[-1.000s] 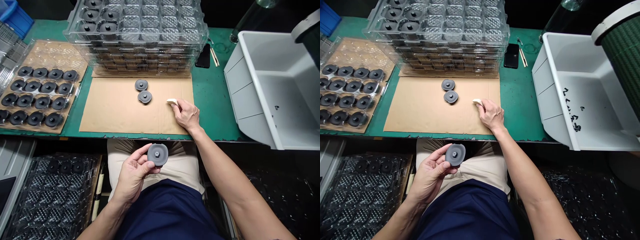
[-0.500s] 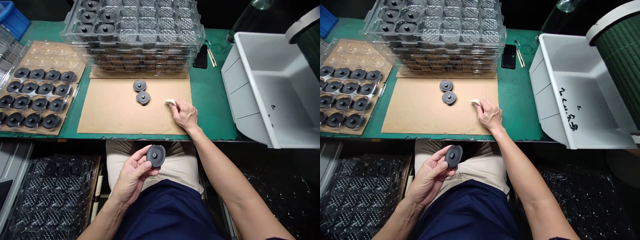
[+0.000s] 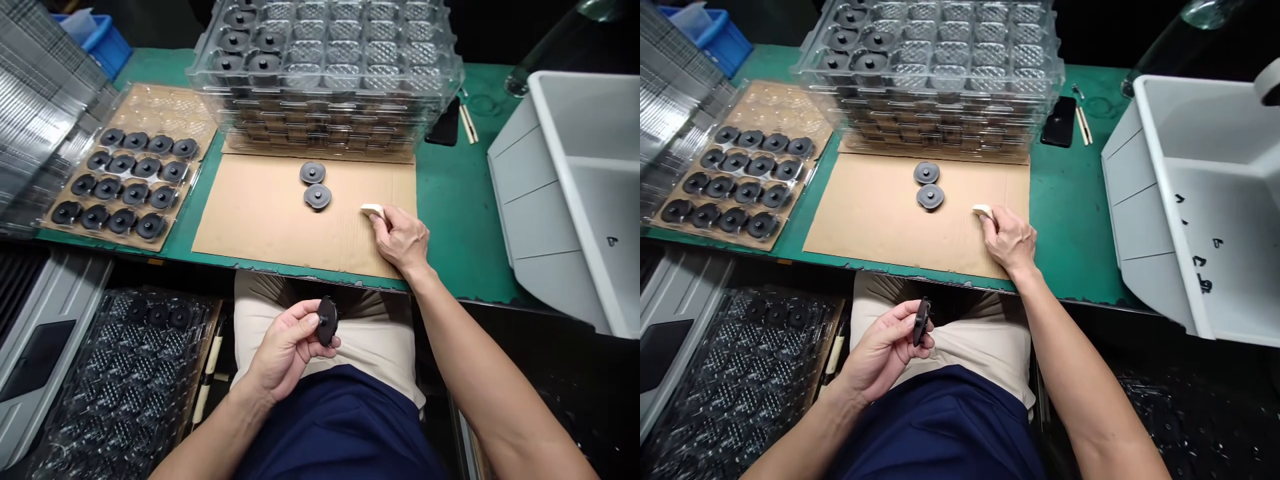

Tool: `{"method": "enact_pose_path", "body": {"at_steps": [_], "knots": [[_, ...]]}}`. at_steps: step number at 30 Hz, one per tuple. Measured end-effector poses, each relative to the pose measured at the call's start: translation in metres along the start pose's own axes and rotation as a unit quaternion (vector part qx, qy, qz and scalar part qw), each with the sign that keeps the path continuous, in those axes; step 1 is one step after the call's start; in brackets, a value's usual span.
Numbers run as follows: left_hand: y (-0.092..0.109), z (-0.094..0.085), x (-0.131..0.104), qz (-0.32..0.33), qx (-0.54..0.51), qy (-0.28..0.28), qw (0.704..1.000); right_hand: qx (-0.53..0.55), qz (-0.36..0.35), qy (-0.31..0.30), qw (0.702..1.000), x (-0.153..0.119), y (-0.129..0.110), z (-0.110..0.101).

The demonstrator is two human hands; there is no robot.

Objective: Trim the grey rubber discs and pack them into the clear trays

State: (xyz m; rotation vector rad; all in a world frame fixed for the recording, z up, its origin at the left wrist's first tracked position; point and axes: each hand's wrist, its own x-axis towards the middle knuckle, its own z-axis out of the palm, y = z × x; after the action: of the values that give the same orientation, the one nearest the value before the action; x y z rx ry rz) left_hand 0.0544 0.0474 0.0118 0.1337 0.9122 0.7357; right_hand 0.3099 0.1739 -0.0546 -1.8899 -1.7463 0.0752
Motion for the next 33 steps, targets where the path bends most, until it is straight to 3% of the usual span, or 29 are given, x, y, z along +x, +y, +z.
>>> {"method": "enact_pose_path", "body": {"at_steps": [6, 15, 33], "knots": [[0.0017, -0.0098, 0.0030, -0.021, -0.078, 0.012, 0.997, -0.002, -0.003, 0.000, 1.000, 0.0000, -0.0010, 0.0017], [0.0049, -0.0098, 0.0022, -0.019, -0.084, 0.043, 0.995, -0.005, 0.000, 0.001, 1.000, 0.0007, -0.0002, 0.0026], [-0.0011, -0.0062, -0.0017, 0.153, 0.074, 0.094, 0.981, 0.000, 0.008, 0.003, 1.000, 0.0002, -0.0009, 0.0024]]}}
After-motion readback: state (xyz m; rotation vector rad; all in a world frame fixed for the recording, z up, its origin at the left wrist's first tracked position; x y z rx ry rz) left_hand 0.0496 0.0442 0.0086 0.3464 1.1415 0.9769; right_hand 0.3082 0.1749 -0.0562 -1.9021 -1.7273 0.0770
